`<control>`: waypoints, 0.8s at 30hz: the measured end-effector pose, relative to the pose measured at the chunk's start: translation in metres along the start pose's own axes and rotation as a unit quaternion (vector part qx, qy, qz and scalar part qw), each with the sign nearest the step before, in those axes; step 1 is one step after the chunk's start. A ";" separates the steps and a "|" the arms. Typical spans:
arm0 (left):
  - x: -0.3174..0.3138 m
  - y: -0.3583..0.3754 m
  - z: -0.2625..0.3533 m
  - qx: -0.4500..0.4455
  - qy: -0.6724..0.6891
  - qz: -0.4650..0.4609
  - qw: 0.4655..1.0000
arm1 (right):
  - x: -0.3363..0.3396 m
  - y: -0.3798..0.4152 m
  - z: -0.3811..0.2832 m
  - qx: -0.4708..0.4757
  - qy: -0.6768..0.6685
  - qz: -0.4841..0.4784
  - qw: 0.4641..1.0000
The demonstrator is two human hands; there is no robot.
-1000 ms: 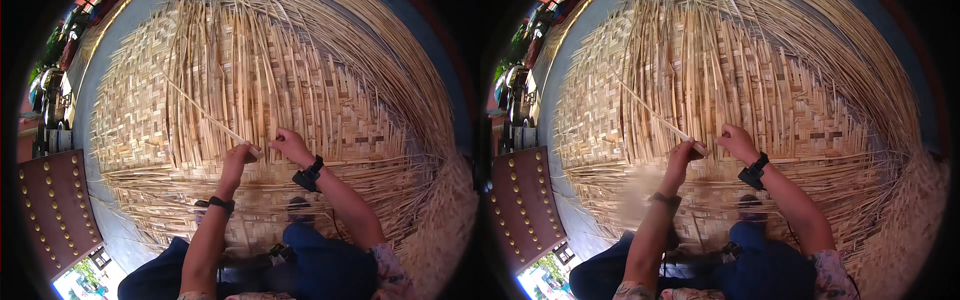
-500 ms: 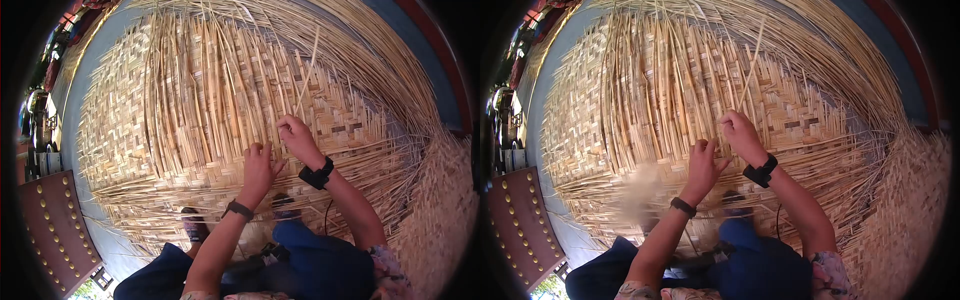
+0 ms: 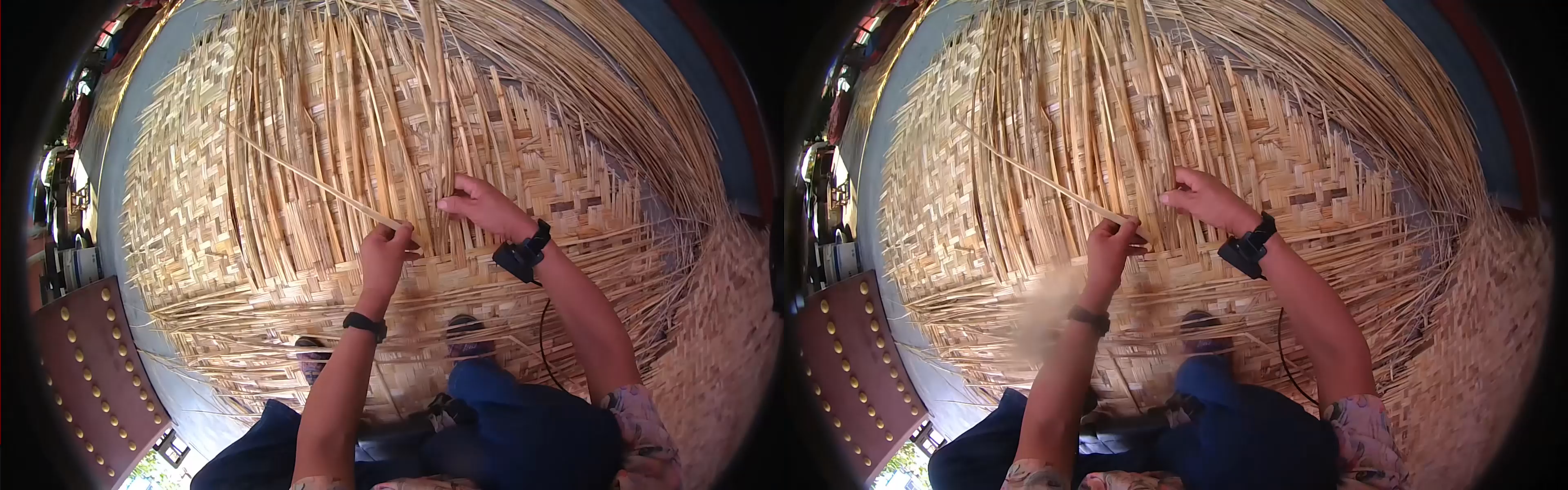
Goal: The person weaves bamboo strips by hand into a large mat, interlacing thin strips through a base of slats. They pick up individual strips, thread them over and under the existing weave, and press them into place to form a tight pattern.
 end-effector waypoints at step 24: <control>-0.080 0.050 0.024 -0.426 -0.356 0.063 0.829 | 0.113 0.121 0.054 -0.027 0.558 0.186 0.808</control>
Point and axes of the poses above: each hand's wrist, its own y-axis away from the middle knuckle, its own x-axis out of the back of the hand, z = x × y, the point moved 7 cm from there along -y, towards the middle knuckle, and after that the axes turned 9 degrees about y, right-handed, at the moved point
